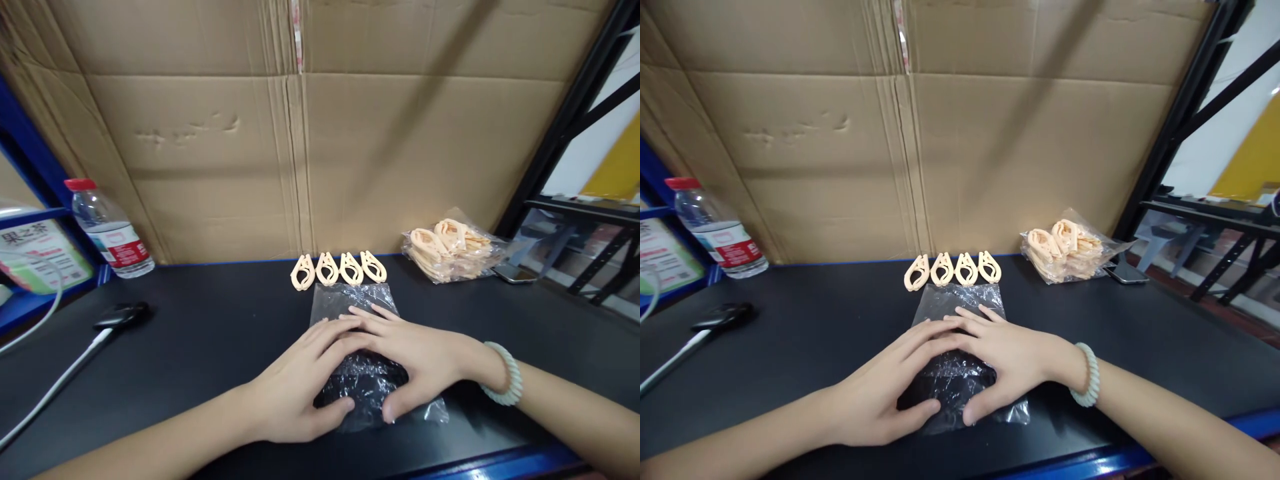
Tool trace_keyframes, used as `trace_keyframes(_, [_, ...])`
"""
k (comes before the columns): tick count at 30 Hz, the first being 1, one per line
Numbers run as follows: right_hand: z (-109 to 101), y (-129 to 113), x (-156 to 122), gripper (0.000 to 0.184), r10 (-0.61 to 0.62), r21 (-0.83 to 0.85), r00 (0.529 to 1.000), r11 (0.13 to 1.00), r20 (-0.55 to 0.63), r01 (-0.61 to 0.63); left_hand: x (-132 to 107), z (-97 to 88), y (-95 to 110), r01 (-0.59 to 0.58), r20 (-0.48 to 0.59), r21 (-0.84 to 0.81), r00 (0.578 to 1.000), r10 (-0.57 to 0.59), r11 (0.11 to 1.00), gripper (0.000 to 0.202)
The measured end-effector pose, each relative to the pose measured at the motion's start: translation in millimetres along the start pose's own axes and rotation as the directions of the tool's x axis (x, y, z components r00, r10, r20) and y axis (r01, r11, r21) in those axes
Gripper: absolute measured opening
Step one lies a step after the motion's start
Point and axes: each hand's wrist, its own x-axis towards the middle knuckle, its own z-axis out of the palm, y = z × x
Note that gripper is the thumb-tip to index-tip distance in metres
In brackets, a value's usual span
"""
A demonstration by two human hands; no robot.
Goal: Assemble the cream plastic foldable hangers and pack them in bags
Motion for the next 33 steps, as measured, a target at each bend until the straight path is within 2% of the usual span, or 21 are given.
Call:
trace_keyframes(1, [-4,1,-2,0.087,-0.005,0.046,1.0,0.999,0.003,0.005,-1,0.5,-1,-0.01,0.018,0.023,1.0,0.009,1.0,0.067])
trace_keyframes(3, [-12,8,-6,0.057,-0.004,0.138,0.999,0.99,-0.054,0.012,-2,1.0,-2,-0.016,0.047,0.06,0.999,0.013,0.998,0.065])
trace_keyframes(5, [-22,21,-9,0.038,0.037,0.173,0.975,0.985,-0.217,0.001,-2,1.1,-2,-0.005,0.077,0.085,0.997,-0.001,0.996,0.064])
trace_keyframes(6, [-27,30,-10,0.037,0.071,0.154,0.944,0.988,-0.322,-0.021,-2,0.9,-2,0.0,0.088,0.09,0.996,-0.008,0.996,0.064])
trace_keyframes(8, [-36,54,-10,0.033,0.121,0.056,0.849,0.993,-0.514,-0.108,-3,0.3,-1,-0.001,0.095,0.087,0.995,-0.007,0.996,0.061])
trace_keyframes(9, [-40,67,-9,0.032,0.142,-0.02,0.81,0.982,-0.569,-0.186,-3,-0.2,-1,-0.006,0.096,0.083,0.995,-0.002,0.997,0.059])
trace_keyframes(10, [-45,80,-6,0.035,0.14,-0.109,0.798,0.962,-0.586,-0.249,-2,-0.8,0,-0.011,0.097,0.08,0.995,0.003,0.997,0.058])
trace_keyframes(11, [-49,92,-3,0.041,0.129,-0.203,0.806,0.934,-0.578,-0.295,-2,-1.4,0,-0.017,0.098,0.08,0.995,0.009,0.997,0.057])
trace_keyframes(14, [-58,119,12,0.061,0.136,-0.459,0.896,0.82,-0.422,-0.341,-2,-3.1,1,-0.036,0.101,0.093,0.995,0.027,0.995,0.053])
trace_keyframes(15, [-59,125,18,0.065,0.163,-0.522,0.918,0.781,-0.362,-0.344,-2,-3.5,2,-0.046,0.101,0.1,0.994,0.035,0.994,0.051])
trace_keyframes(17, [-62,130,30,0.066,0.245,-0.607,0.932,0.708,-0.267,-0.36,-2,-3.9,2,-0.065,0.105,0.112,0.993,0.054,0.992,0.047])
trace_keyframes(20, [-63,129,41,0.061,0.343,-0.65,0.916,0.65,-0.209,-0.393,-2,-4.0,3,-0.088,0.105,0.131,0.992,0.075,0.987,0.04])
trace_keyframes(24, [-61,116,34,0.042,0.415,-0.648,0.881,0.61,-0.229,-0.456,-2,-3.5,2,-0.123,0.111,0.152,0.988,0.107,0.981,0.03])
trace_keyframes(27, [-56,99,16,0.025,0.512,-0.63,0.828,0.571,-0.228,-0.527,-3,-2.1,1,-0.157,0.111,0.157,0.984,0.141,0.975,0.027])
trace_keyframes(30, [-49,76,-7,0.018,0.582,-0.595,0.785,0.56,-0.211,-0.576,-3,-0.5,0,-0.176,0.08,0.148,0.983,0.165,0.973,0.028])
trace_keyframes(33, [-44,52,-34,0.018,0.578,-0.538,0.795,0.617,-0.184,-0.574,-4,0.7,1,-0.189,0.035,0.14,0.982,0.186,0.972,0.029])
